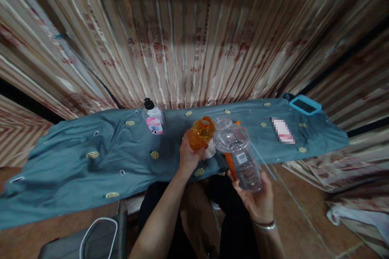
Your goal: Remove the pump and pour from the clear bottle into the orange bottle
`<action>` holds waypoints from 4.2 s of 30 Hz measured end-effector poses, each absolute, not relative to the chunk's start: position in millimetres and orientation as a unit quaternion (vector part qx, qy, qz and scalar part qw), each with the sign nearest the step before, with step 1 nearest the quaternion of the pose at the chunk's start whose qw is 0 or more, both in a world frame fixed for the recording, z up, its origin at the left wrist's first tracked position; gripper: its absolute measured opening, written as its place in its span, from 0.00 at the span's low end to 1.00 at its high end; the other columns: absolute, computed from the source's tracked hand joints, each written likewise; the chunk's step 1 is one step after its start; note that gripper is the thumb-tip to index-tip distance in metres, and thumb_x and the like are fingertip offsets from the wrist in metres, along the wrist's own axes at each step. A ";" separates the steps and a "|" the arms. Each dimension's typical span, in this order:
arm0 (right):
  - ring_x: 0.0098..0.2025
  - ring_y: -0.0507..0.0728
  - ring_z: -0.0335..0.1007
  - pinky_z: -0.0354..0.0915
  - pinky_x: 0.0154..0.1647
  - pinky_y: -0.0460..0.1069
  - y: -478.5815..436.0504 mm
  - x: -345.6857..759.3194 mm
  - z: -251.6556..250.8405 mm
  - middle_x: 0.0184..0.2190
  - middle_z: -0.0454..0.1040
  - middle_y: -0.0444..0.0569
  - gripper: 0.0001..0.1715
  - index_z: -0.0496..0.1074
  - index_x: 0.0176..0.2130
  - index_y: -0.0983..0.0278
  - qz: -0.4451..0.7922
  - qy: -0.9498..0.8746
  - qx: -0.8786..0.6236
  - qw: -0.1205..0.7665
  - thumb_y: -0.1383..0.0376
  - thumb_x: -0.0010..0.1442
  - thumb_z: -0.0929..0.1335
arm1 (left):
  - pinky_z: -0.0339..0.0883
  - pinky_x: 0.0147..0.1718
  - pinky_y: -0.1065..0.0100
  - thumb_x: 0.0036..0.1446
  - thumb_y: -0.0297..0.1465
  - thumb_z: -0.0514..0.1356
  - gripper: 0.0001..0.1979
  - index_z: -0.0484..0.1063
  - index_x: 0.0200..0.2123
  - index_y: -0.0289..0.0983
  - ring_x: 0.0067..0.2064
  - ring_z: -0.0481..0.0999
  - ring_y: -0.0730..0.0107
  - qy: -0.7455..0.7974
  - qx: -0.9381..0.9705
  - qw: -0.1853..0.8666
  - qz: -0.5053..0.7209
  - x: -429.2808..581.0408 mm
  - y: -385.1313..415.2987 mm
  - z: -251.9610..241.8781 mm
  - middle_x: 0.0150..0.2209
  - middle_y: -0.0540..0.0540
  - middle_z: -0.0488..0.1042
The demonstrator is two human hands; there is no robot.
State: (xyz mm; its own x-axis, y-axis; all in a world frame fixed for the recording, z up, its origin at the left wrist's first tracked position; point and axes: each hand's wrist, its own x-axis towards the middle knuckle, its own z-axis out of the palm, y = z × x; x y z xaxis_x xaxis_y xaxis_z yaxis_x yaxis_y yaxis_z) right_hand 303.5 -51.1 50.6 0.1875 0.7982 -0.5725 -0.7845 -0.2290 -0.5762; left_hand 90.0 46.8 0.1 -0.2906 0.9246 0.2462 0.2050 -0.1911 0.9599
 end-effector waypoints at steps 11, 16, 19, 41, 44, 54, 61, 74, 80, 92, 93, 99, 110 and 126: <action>0.34 0.69 0.90 0.82 0.26 0.49 -55.8 297.2 64.8 0.40 0.90 0.53 0.43 0.88 0.40 0.60 0.608 -0.023 -0.471 0.638 0.50 0.22 0.92 | 0.78 0.66 0.47 0.51 0.35 0.80 0.39 0.74 0.64 0.41 0.63 0.84 0.44 0.571 0.533 0.276 0.560 91.5 48.9 -3.6 0.61 0.38 0.83; 0.33 0.67 0.89 0.81 0.25 0.47 -56.5 295.3 70.5 0.38 0.90 0.54 0.45 0.88 0.39 0.60 0.605 -0.022 -0.481 0.634 0.49 0.21 0.92 | 0.78 0.65 0.47 0.51 0.34 0.81 0.39 0.73 0.64 0.41 0.63 0.84 0.45 0.558 0.528 0.281 0.575 95.0 50.8 -9.4 0.61 0.38 0.83; 0.31 0.64 0.88 0.81 0.26 0.47 -57.6 294.2 74.4 0.37 0.89 0.51 0.44 0.87 0.38 0.60 0.595 -0.024 -0.488 0.638 0.50 0.20 0.92 | 0.78 0.66 0.44 0.50 0.34 0.81 0.40 0.72 0.64 0.41 0.63 0.84 0.44 0.561 0.516 0.284 0.581 97.1 52.2 -14.5 0.61 0.38 0.83; 0.35 0.65 0.90 0.84 0.29 0.49 -75.4 301.1 100.0 0.41 0.90 0.50 0.45 0.88 0.43 0.58 0.531 -0.076 -0.537 0.651 0.47 0.25 0.92 | 0.75 0.69 0.40 0.51 0.40 0.81 0.40 0.72 0.65 0.41 0.65 0.82 0.41 0.541 0.534 0.281 0.586 96.2 54.8 -20.0 0.63 0.35 0.82; 0.38 0.65 0.90 0.86 0.32 0.51 -80.0 306.8 98.9 0.43 0.90 0.49 0.48 0.87 0.45 0.58 0.517 -0.082 -0.554 0.647 0.46 0.25 0.92 | 0.76 0.68 0.41 0.52 0.38 0.80 0.40 0.71 0.65 0.42 0.65 0.83 0.43 0.540 0.536 0.291 0.580 95.1 54.5 -17.2 0.63 0.37 0.82; 0.46 0.64 0.86 0.88 0.38 0.56 -92.4 311.8 111.1 0.47 0.89 0.47 0.46 0.86 0.41 0.57 0.492 -0.061 -0.577 0.649 0.46 0.22 0.92 | 0.77 0.67 0.44 0.52 0.35 0.80 0.38 0.72 0.64 0.43 0.64 0.84 0.45 0.542 0.542 0.305 0.565 93.0 53.6 -8.2 0.63 0.39 0.82; 0.68 0.80 0.72 0.88 0.40 0.64 -104.2 309.8 116.8 0.63 0.81 0.57 0.47 0.86 0.44 0.56 0.486 -0.075 -0.592 0.639 0.44 0.24 0.90 | 0.79 0.65 0.47 0.50 0.32 0.80 0.38 0.72 0.63 0.44 0.62 0.85 0.46 0.552 0.540 0.302 0.559 91.5 54.2 -2.8 0.61 0.40 0.83; 0.52 0.70 0.87 0.83 0.60 0.73 -125.5 326.8 81.6 0.59 0.85 0.53 0.39 0.83 0.60 0.52 0.489 -0.198 -0.568 0.632 0.49 0.52 0.85 | 0.80 0.63 0.47 0.48 0.30 0.80 0.39 0.72 0.62 0.43 0.61 0.86 0.46 0.562 0.521 0.328 0.552 89.9 54.7 0.4 0.59 0.41 0.85; 0.54 0.68 0.86 0.81 0.64 0.68 -128.3 324.8 90.4 0.58 0.86 0.48 0.38 0.83 0.56 0.51 0.479 -0.208 -0.587 0.619 0.49 0.49 0.87 | 0.80 0.62 0.48 0.48 0.29 0.80 0.38 0.73 0.61 0.43 0.60 0.86 0.47 0.554 0.526 0.331 0.554 91.0 54.3 1.5 0.58 0.41 0.85; 0.48 0.65 0.84 0.82 0.39 0.53 -125.8 326.3 99.2 0.52 0.86 0.52 0.41 0.83 0.57 0.53 0.460 -0.252 -0.597 0.607 0.45 0.48 0.86 | 0.80 0.63 0.49 0.47 0.28 0.80 0.37 0.73 0.60 0.42 0.60 0.86 0.47 0.547 0.519 0.342 0.560 91.6 52.9 5.2 0.58 0.41 0.85; 0.48 0.65 0.84 0.82 0.39 0.53 -126.1 326.1 100.7 0.52 0.86 0.52 0.39 0.83 0.55 0.53 0.456 -0.254 -0.599 0.607 0.45 0.48 0.86 | 0.80 0.63 0.49 0.47 0.28 0.80 0.37 0.73 0.60 0.42 0.60 0.86 0.47 0.549 0.522 0.340 0.558 91.6 52.7 5.0 0.58 0.42 0.85; 0.45 0.65 0.83 0.81 0.36 0.51 -127.5 324.3 108.6 0.50 0.85 0.54 0.48 0.82 0.62 0.53 0.433 -0.282 -0.611 0.600 0.41 0.47 0.86 | 0.80 0.62 0.49 0.48 0.30 0.80 0.37 0.73 0.62 0.43 0.59 0.86 0.47 0.552 0.530 0.330 0.553 91.2 52.9 1.3 0.58 0.42 0.85; 0.45 0.65 0.83 0.81 0.38 0.51 -128.4 325.5 106.1 0.52 0.86 0.54 0.49 0.81 0.63 0.54 0.426 -0.285 -0.614 0.600 0.42 0.48 0.85 | 0.81 0.61 0.51 0.47 0.27 0.79 0.36 0.74 0.59 0.43 0.58 0.87 0.49 0.557 0.527 0.322 0.555 92.6 51.2 7.4 0.56 0.44 0.85; 0.41 0.58 0.83 0.81 0.33 0.45 -125.4 314.4 118.7 0.51 0.86 0.48 0.42 0.82 0.58 0.50 0.447 -0.253 -0.589 0.623 0.45 0.47 0.87 | 0.82 0.58 0.55 0.48 0.29 0.80 0.37 0.72 0.61 0.42 0.56 0.88 0.51 0.553 0.526 0.319 0.562 91.4 53.0 6.1 0.55 0.43 0.86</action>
State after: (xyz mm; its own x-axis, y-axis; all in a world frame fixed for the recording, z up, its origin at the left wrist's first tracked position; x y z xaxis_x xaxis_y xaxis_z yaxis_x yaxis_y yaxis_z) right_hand 314.4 -125.4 118.7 0.4719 0.8560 -0.2109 -0.2586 -0.0943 -0.9614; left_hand 91.4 53.0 6.1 -0.2427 0.9406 0.2376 0.2230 -0.1842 0.9572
